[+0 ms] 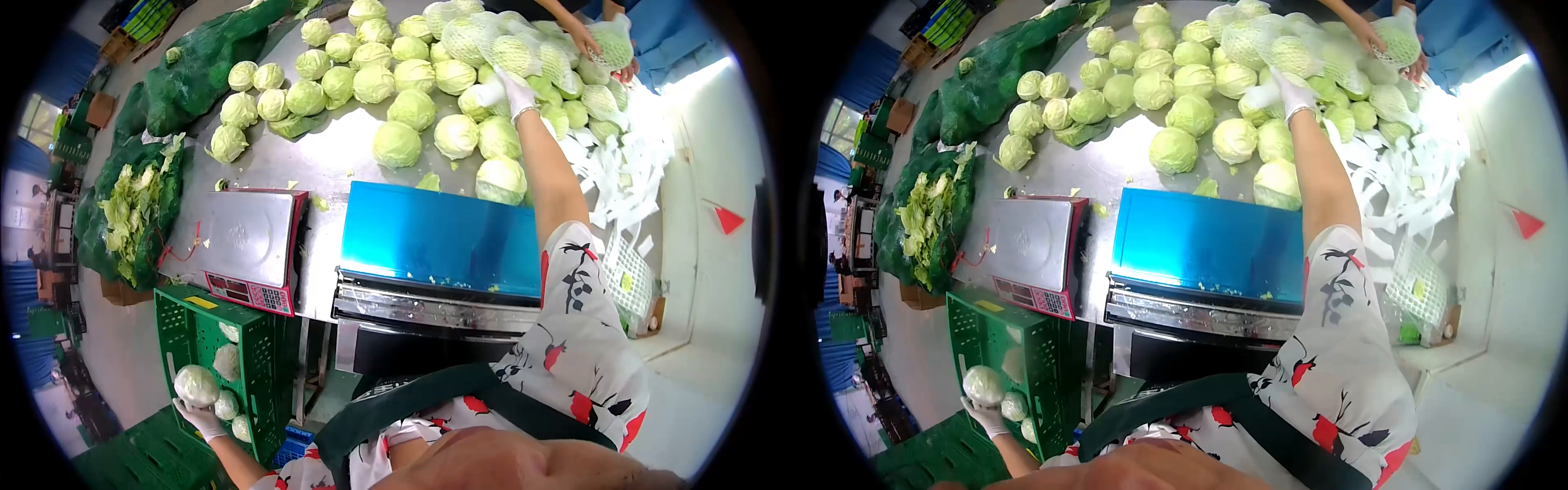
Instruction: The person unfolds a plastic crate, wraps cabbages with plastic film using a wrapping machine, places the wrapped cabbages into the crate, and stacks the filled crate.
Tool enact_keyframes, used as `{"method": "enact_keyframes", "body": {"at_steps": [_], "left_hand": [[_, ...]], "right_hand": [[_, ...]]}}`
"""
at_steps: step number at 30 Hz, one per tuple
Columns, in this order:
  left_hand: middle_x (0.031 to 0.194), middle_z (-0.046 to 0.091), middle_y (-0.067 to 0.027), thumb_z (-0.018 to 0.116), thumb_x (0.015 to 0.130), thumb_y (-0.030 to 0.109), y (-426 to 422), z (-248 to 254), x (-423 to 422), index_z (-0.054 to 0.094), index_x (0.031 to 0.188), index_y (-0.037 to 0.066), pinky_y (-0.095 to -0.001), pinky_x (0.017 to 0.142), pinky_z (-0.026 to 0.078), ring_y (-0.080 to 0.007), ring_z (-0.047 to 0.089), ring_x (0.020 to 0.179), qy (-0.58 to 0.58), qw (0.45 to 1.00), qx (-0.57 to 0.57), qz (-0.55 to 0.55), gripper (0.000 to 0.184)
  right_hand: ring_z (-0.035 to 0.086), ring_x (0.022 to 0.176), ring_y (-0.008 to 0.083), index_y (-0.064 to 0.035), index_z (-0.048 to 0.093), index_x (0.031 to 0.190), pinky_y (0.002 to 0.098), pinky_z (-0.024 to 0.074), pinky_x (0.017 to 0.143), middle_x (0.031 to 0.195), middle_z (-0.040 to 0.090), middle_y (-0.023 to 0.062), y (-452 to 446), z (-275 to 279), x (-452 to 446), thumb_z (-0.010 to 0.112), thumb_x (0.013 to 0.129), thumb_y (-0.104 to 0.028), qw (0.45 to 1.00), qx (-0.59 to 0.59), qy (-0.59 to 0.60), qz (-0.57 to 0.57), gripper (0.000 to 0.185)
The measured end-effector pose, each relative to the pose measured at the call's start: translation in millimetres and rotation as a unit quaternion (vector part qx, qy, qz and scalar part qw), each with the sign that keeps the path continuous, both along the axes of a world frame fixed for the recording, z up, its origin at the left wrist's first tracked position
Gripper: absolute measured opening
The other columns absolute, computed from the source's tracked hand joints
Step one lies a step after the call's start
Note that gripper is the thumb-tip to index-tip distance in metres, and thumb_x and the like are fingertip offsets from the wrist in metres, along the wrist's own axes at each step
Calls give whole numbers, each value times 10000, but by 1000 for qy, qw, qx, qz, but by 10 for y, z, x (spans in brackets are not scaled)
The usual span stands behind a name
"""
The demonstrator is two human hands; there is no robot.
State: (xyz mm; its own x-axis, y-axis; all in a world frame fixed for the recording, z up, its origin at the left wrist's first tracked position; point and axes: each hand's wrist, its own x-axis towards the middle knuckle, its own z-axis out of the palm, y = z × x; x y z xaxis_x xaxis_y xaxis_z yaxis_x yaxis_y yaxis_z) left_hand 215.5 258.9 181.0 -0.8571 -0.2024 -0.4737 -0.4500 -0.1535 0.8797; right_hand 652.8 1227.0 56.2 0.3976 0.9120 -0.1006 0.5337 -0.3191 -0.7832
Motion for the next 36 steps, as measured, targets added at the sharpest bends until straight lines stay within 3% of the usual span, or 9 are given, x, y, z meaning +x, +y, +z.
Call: {"method": "enact_keyframes", "body": {"at_steps": [4, 8, 12, 15, 18, 24, 29, 32, 36], "left_hand": [[1621, 229, -179, 456, 961, 584, -235, -89, -208, 268, 1565, 108, -504, 1201, 166, -318, 219, 1503, 52, 967, -248, -33, 792], [1580, 301, -214, 375, 1047, 376, 721, 10, -55, 315, 1531, 42, -434, 1197, 245, -318, 305, 1466, 106, 982, -116, -106, 592], [1502, 424, -210, 406, 1042, 369, 1970, 60, 194, 385, 1470, -32, -437, 1173, 307, -307, 418, 1395, 203, 913, -93, -341, 588], [1398, 523, -213, 396, 1042, 300, 3190, 132, 866, 411, 1441, -59, -429, 1120, 393, -295, 520, 1300, 171, 877, -15, -448, 537], [1385, 538, -217, 489, 986, 163, 3964, -152, 1611, 366, 1469, -66, -406, 1072, 434, -294, 562, 1258, 181, 741, 68, -643, 548], [1481, 444, -144, 599, 975, 280, 4397, -95, 2682, 239, 1544, 47, -403, 1089, 417, -259, 466, 1344, -138, 616, 367, -683, 712], [1451, 487, -143, 640, 896, 482, 4139, -230, 1738, 354, 1492, 50, -429, 1133, 381, -259, 488, 1326, -109, 705, 356, -604, 789], [1338, 578, -165, 651, 905, 385, 3827, -137, 821, 445, 1427, 11, -391, 1009, 495, -239, 596, 1189, 58, 801, 158, -574, 674], [1209, 650, -188, 819, 787, 312, 3476, -616, -376, 492, 1380, -27, -362, 931, 521, -261, 658, 1064, 402, 734, -248, -488, 757]], "right_hand": [[486, 1330, 306, 232, 509, 1255, 340, 372, 1099, 1395, 486, 331, -151, 212, 64, 843, 578, -659, 996, -20, -42, 79, 1168], [572, 1221, 277, 17, 588, 1304, 391, 462, 1010, 1354, 584, 156, -284, 71, 677, 664, 893, -388, 895, 217, 65, 383, 581], [605, 1166, 249, -86, 582, 1322, 450, 487, 998, 1264, 641, 82, -964, 676, 870, 530, 990, -266, 677, -21, 681, 277, 382], [596, 1182, 232, -71, 571, 1321, 430, 499, 993, 1253, 640, 101, -1698, 902, 915, 500, 1001, -222, 647, 18, 709, 279, 361], [583, 1213, 219, 21, 442, 1414, 391, 504, 1012, 1306, 598, 131, -3080, 1578, 708, 549, 976, -142, 863, 18, 408, 297, 480], [390, 1391, 276, 26, 215, 1530, 409, 332, 1157, 1465, 400, 185, -4503, 1587, 73, 888, 693, -245, 842, 74, 252, 471, 1107], [299, 1458, 324, -12, 144, 1565, 415, 258, 1188, 1597, 227, 204, -4671, 1675, -53, 857, 754, -234, 844, 90, 122, 515, 1103], [466, 1341, 303, 52, 372, 1465, 392, 346, 1130, 1463, 451, 228, -4340, 1574, 239, 840, 769, -253, 920, 135, 35, 367, 893], [507, 1284, 333, 116, 456, 1352, 372, 384, 1094, 1329, 550, 269, -3327, 1348, 818, 850, 748, -347, 945, 224, -20, 239, 857]]}}
